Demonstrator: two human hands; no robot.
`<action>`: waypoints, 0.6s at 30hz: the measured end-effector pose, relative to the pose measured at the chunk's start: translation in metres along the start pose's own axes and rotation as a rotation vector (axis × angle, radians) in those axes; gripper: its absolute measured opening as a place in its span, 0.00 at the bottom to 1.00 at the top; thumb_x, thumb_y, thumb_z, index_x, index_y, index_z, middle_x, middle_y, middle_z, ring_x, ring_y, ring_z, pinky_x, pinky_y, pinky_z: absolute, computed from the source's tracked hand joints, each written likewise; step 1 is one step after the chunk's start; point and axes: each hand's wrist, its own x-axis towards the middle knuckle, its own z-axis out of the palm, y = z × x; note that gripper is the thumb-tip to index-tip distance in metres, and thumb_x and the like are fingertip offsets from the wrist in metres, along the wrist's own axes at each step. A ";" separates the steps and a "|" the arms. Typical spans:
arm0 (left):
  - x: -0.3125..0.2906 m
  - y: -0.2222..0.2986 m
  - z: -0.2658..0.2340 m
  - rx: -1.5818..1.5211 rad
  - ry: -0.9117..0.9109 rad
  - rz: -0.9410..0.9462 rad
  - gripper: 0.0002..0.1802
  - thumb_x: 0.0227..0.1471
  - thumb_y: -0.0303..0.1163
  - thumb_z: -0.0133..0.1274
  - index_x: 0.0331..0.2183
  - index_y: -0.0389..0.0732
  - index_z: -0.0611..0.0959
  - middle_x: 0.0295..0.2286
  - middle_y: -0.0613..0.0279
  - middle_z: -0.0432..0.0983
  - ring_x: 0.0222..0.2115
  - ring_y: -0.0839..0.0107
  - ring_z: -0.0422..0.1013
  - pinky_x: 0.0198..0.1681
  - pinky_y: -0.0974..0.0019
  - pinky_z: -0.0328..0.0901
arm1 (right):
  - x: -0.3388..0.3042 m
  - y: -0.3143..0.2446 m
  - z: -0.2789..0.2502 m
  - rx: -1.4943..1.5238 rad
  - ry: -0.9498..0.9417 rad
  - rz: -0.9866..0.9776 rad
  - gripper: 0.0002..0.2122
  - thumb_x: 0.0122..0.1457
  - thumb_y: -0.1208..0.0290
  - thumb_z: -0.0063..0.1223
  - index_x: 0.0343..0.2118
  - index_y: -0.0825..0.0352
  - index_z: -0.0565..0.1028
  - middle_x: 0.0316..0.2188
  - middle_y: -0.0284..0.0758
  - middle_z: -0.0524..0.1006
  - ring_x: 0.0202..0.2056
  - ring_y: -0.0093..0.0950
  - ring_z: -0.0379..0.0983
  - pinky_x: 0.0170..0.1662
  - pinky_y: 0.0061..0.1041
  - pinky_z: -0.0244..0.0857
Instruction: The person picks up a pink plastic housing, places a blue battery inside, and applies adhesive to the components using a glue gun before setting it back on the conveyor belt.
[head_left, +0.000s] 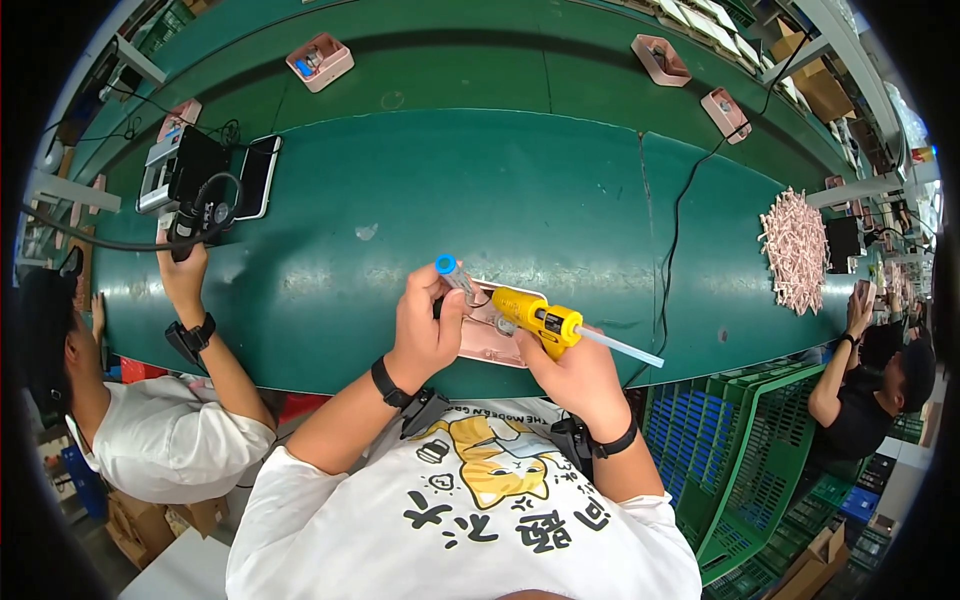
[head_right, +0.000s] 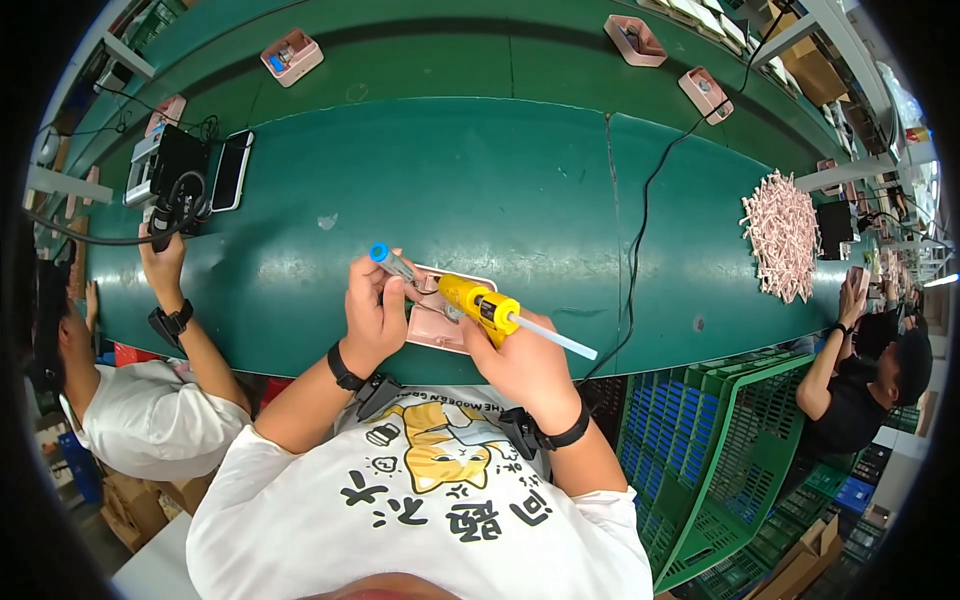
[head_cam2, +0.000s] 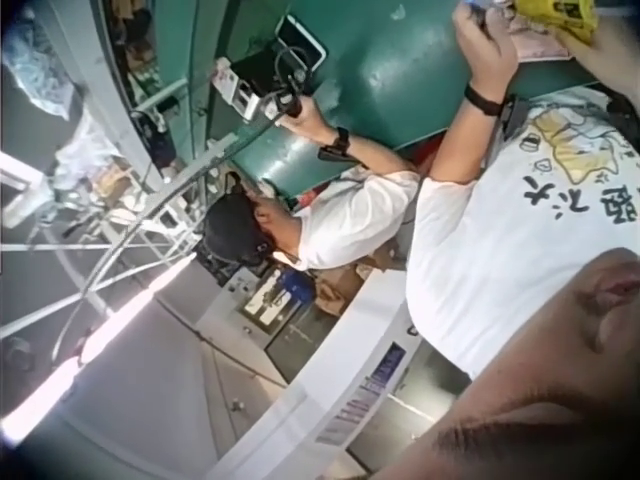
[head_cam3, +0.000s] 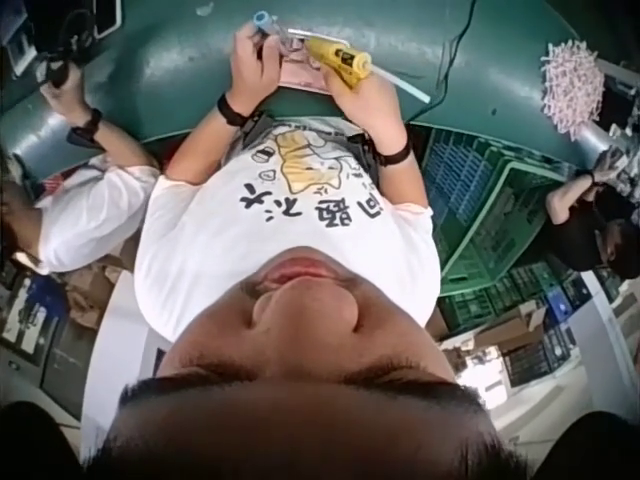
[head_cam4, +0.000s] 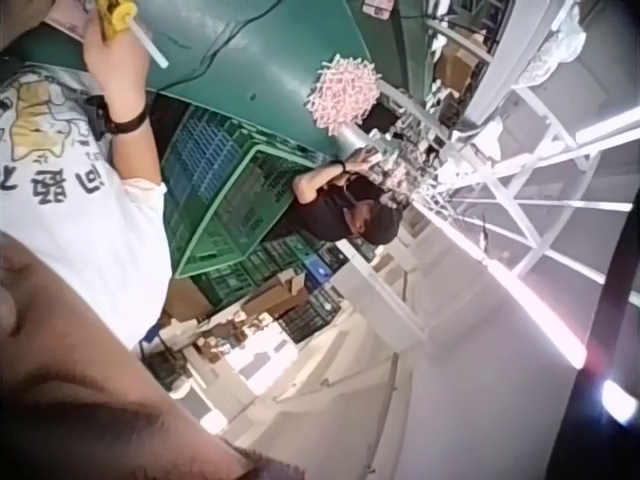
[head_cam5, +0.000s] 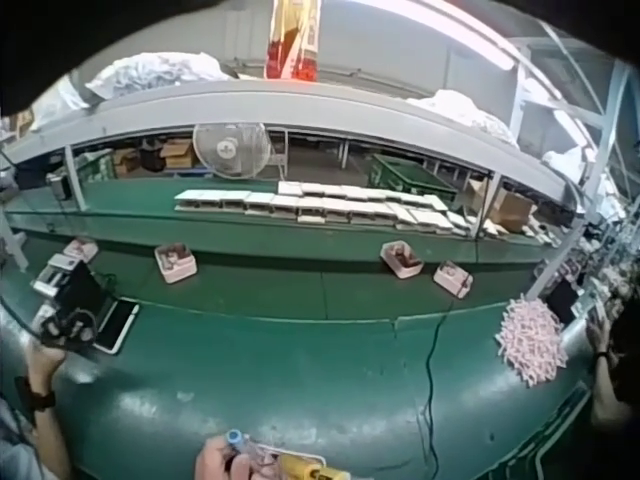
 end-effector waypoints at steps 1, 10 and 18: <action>-0.001 0.000 0.001 0.016 0.012 -0.024 0.17 0.76 0.26 0.46 0.61 0.32 0.70 0.41 0.49 0.81 0.36 0.70 0.81 0.41 0.67 0.77 | 0.001 -0.002 0.002 -0.056 0.003 -0.012 0.12 0.70 0.65 0.63 0.48 0.69 0.85 0.36 0.36 0.88 0.33 0.28 0.84 0.38 0.32 0.77; 0.021 0.026 -0.008 0.234 -0.076 -0.066 0.15 0.75 0.27 0.48 0.56 0.34 0.82 0.35 0.58 0.76 0.31 0.75 0.75 0.32 0.68 0.69 | -0.018 0.001 -0.010 0.211 -0.021 0.232 0.11 0.68 0.71 0.66 0.49 0.71 0.84 0.32 0.30 0.85 0.33 0.22 0.83 0.37 0.28 0.77; 0.033 0.036 -0.009 0.425 -0.205 0.078 0.10 0.68 0.27 0.58 0.49 0.41 0.86 0.32 0.59 0.76 0.30 0.61 0.73 0.44 0.56 0.67 | -0.047 0.016 -0.019 0.276 0.191 0.253 0.15 0.66 0.64 0.68 0.48 0.72 0.85 0.28 0.37 0.86 0.28 0.26 0.82 0.35 0.26 0.73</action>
